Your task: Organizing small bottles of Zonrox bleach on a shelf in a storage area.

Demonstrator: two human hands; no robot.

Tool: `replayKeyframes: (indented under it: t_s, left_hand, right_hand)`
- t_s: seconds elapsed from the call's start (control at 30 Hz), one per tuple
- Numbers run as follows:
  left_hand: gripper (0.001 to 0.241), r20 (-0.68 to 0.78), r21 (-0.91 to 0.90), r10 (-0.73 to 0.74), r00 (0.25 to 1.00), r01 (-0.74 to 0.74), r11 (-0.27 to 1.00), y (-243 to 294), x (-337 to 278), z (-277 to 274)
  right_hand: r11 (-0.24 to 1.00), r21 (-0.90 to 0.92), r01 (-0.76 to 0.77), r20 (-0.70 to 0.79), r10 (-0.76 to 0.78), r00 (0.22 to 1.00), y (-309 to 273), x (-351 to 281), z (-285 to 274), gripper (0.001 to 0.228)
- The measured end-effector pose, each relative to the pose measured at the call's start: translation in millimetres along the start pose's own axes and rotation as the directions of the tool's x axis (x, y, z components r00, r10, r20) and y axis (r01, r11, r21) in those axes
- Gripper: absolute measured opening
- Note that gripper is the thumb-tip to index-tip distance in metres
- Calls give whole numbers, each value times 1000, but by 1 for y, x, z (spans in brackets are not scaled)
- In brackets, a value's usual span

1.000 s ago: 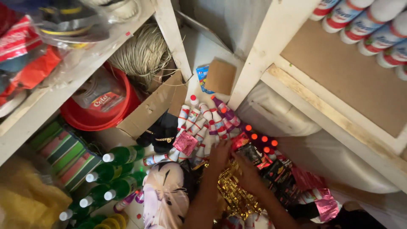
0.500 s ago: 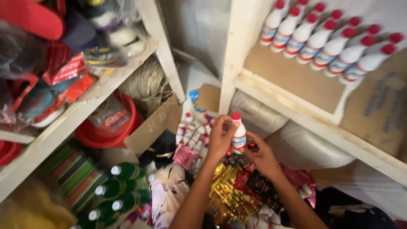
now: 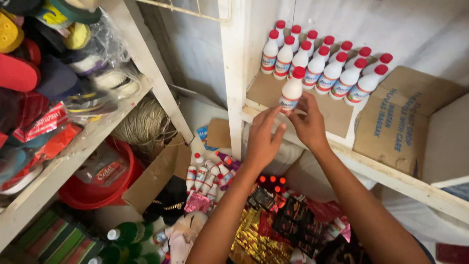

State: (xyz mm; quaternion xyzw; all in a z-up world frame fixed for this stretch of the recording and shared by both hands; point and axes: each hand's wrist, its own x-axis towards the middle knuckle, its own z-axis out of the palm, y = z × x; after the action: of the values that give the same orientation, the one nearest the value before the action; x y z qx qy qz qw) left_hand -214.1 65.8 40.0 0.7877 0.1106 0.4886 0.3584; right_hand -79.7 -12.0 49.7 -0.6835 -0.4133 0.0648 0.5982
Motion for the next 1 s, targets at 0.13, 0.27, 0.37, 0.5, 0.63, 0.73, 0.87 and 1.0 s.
replayKeyframes:
  t_s: [0.13,0.27,0.37,0.5,0.63,0.73,0.87,1.0]
  left_hand:
    - [58,64,316,51,997,-69,946,-58,23,33]
    - [59,160,535,-136,978,30,844,-95,36,49]
    - [63,219,657,-211,953,15,753,-112,46,57]
    - [60,175,689,-226,958,45,723,-138,48,66]
    - [68,159,632,-300,941,137,763,-112,52,54]
    - [71,181,654,-325,928,133,745,-107,55,53]
    - [78,286,708,-445,848,126,695,-101,62,50]
    - [72,330,716,-510,794,140,683,-105,64,55]
  right_hand:
    - [996,-89,6,15,-5,1000,53,48,26,59]
    - [975,-221,40,61,-27,998,38,76,44,54]
    - [923,-383,39,56,-19,998,77,100,52,58]
    - [886,-463,8,61,22,998,77,103,63,61]
    - [908,-419,-26,-49,6,999,69,97,62,58]
    - [924,-381,-23,-114,-23,993,100,100,53,43]
    - [883,-469,28,-18,-41,999,111,98,56,39]
    - [881,-463,97,48,-84,995,90,95,55,48]
